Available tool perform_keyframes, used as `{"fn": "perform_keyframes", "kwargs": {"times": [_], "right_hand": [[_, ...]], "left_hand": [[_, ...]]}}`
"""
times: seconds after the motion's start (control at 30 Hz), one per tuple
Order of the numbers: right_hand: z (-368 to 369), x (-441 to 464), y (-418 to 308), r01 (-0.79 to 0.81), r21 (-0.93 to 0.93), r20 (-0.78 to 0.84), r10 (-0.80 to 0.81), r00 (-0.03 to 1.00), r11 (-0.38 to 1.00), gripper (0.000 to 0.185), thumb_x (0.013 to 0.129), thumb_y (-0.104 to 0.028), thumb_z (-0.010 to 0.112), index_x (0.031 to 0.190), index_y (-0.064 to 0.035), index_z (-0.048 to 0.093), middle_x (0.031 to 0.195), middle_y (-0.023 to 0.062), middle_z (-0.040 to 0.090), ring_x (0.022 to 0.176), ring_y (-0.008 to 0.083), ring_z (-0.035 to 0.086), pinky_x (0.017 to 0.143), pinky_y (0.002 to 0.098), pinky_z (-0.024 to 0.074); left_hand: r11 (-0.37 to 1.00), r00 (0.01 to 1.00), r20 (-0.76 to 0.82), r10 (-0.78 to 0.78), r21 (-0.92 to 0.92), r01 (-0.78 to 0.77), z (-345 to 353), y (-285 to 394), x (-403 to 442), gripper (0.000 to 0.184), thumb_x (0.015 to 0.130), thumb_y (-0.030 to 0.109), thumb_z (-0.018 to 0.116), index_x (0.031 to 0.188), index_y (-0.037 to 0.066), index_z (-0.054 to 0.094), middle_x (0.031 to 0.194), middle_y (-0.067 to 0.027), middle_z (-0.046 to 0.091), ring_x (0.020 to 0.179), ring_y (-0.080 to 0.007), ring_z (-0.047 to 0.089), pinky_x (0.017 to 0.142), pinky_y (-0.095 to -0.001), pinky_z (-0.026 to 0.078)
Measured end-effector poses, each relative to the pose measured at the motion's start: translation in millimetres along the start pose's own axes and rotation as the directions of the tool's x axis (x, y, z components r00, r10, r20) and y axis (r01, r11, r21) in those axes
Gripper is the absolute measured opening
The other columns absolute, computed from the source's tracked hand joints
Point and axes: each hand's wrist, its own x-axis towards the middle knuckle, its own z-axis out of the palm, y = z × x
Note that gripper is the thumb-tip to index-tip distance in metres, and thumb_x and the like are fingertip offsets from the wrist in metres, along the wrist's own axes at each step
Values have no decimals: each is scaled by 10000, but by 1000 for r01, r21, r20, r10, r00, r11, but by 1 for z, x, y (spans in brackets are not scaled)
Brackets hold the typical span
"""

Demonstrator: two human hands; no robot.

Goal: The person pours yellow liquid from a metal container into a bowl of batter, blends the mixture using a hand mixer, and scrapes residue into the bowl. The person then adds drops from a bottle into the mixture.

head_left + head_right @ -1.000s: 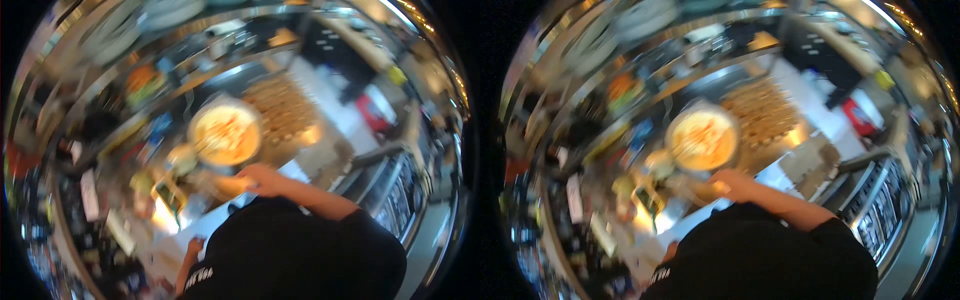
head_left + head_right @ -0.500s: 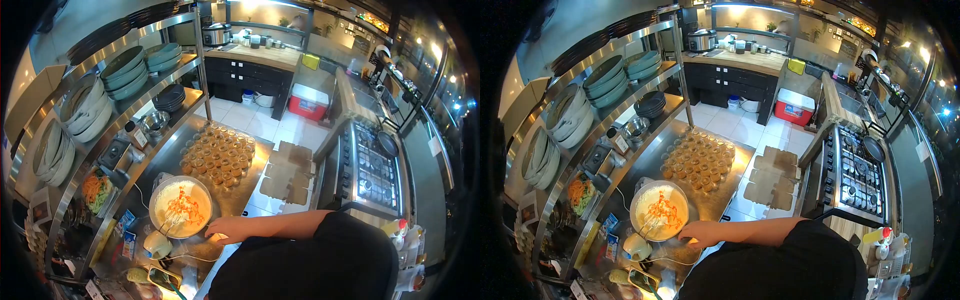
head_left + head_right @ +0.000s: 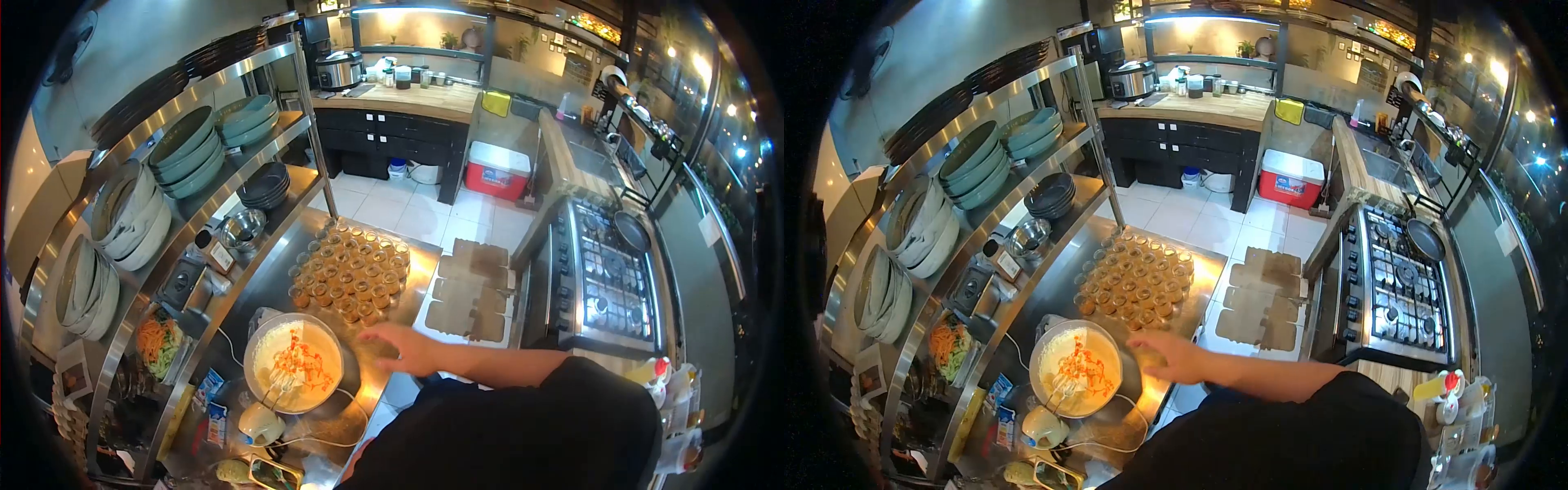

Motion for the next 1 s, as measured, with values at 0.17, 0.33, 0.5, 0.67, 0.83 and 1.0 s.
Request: {"fn": "perform_keyframes", "kwargs": {"times": [0.17,0.33,0.5,0.67,0.83,1.0], "right_hand": [[-29,7,40,62,-35,160,-55,986,997,690,949,-229,753,1568,-86,482,1555,202,532,1461,358,504,1246,471,378],[-106,15,107,12,29,105,-15,994,1000,656,955,-234,732,1544,-64,498,1487,195,590,1404,366,555,1204,475,421],[-194,-12,193,-41,82,-86,48,995,996,650,932,-192,759,1527,-80,523,1389,163,658,1307,330,636,1126,454,497],[-288,-64,236,-218,158,-228,250,941,963,645,936,-216,776,1518,-72,538,1311,139,702,1254,288,663,1106,451,508],[-367,-114,249,-377,103,-433,383,816,920,618,926,-144,782,1494,-58,556,1285,128,713,1222,281,674,1091,425,516],[-438,-125,242,-509,137,-503,502,703,850,604,917,-116,766,1479,-42,559,1294,152,707,1246,298,660,1112,423,498]], "left_hand": [[981,985,133,112,-171,-89,40,70,-12,852,1059,734,451,1587,69,518,1537,-166,602,1363,-375,596,1130,-480,471],[927,917,204,341,-237,-292,128,245,-15,1049,993,878,303,1690,95,346,1687,-210,421,1529,-367,431,1253,-525,319],[832,833,257,489,-424,-357,220,356,73,1101,948,917,359,1667,84,384,1614,-251,511,1432,-430,540,1221,-541,382],[806,742,475,473,-574,-146,315,425,193,1115,931,932,368,1680,105,367,1627,-222,507,1431,-417,540,1217,-537,390],[772,541,676,501,-631,74,408,479,296,1149,924,943,347,1732,135,223,1709,-196,403,1494,-398,483,1226,-530,385],[747,501,736,455,-622,237,472,515,391,1183,914,946,372,1737,117,184,1728,-194,368,1492,-394,483,1220,-520,394]]}}
